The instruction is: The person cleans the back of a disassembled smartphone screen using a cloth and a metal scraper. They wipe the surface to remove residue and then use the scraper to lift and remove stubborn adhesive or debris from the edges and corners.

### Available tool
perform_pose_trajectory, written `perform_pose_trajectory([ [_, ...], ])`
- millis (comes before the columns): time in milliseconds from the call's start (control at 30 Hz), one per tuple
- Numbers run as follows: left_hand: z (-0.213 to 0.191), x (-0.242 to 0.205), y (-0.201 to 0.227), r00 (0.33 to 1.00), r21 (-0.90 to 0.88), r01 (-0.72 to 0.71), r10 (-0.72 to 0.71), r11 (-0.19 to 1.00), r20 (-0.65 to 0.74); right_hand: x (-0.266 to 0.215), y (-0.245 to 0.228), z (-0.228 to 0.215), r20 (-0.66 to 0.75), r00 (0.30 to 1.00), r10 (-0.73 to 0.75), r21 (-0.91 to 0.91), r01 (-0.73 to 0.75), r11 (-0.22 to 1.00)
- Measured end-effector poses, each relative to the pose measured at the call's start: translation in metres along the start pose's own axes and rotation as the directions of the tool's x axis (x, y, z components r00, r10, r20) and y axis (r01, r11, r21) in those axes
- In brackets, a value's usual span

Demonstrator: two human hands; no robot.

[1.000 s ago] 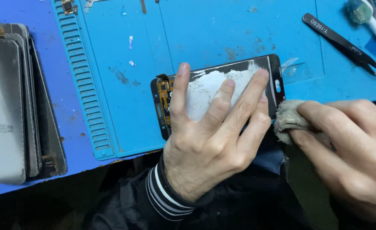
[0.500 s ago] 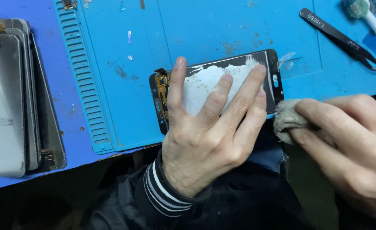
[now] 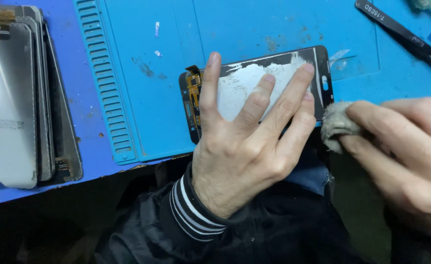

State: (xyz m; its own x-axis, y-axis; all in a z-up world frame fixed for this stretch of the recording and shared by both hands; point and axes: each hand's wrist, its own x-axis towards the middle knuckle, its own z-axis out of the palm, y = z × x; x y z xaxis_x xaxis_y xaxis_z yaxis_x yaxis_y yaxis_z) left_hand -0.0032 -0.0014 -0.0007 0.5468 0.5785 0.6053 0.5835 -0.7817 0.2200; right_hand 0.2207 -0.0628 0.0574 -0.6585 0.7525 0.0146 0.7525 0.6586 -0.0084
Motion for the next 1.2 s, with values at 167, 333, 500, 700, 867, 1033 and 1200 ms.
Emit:
perform_pose_trajectory([
  [167,-0.003,-0.001,0.002,1.0,-0.016,0.0,0.0,1.0,0.028,0.004,0.015,0.003,0.006,1.0,-0.011,-0.015,0.011,1.0],
  [333,0.0,-0.002,0.002,0.999,0.012,-0.003,0.003,1.0,0.052,-0.023,0.01,0.006,-0.086,0.966,0.242,0.181,-0.224,0.958],
  [500,0.002,-0.003,0.005,0.998,0.126,0.002,-0.009,0.992,0.056,-0.012,0.021,-0.002,0.399,0.656,0.641,0.292,-0.753,0.59],
  [700,0.005,-0.005,0.002,1.0,0.083,-0.017,0.016,0.996,0.012,0.012,0.024,-0.001,0.495,0.495,0.714,0.197,-0.864,0.463],
  [867,0.009,-0.007,0.001,1.0,0.139,-0.015,0.019,0.99,-0.025,0.005,0.013,0.0,0.213,0.833,0.511,0.175,-0.547,0.818],
  [1033,0.005,-0.001,-0.001,1.0,0.129,0.003,0.0,0.992,-0.027,0.016,0.007,0.001,-0.067,0.977,0.202,0.037,-0.2,0.979],
  [1200,0.003,0.0,-0.003,1.0,0.056,0.022,-0.021,0.998,-0.02,0.035,0.019,0.001,0.003,0.974,0.227,0.083,-0.226,0.97],
])
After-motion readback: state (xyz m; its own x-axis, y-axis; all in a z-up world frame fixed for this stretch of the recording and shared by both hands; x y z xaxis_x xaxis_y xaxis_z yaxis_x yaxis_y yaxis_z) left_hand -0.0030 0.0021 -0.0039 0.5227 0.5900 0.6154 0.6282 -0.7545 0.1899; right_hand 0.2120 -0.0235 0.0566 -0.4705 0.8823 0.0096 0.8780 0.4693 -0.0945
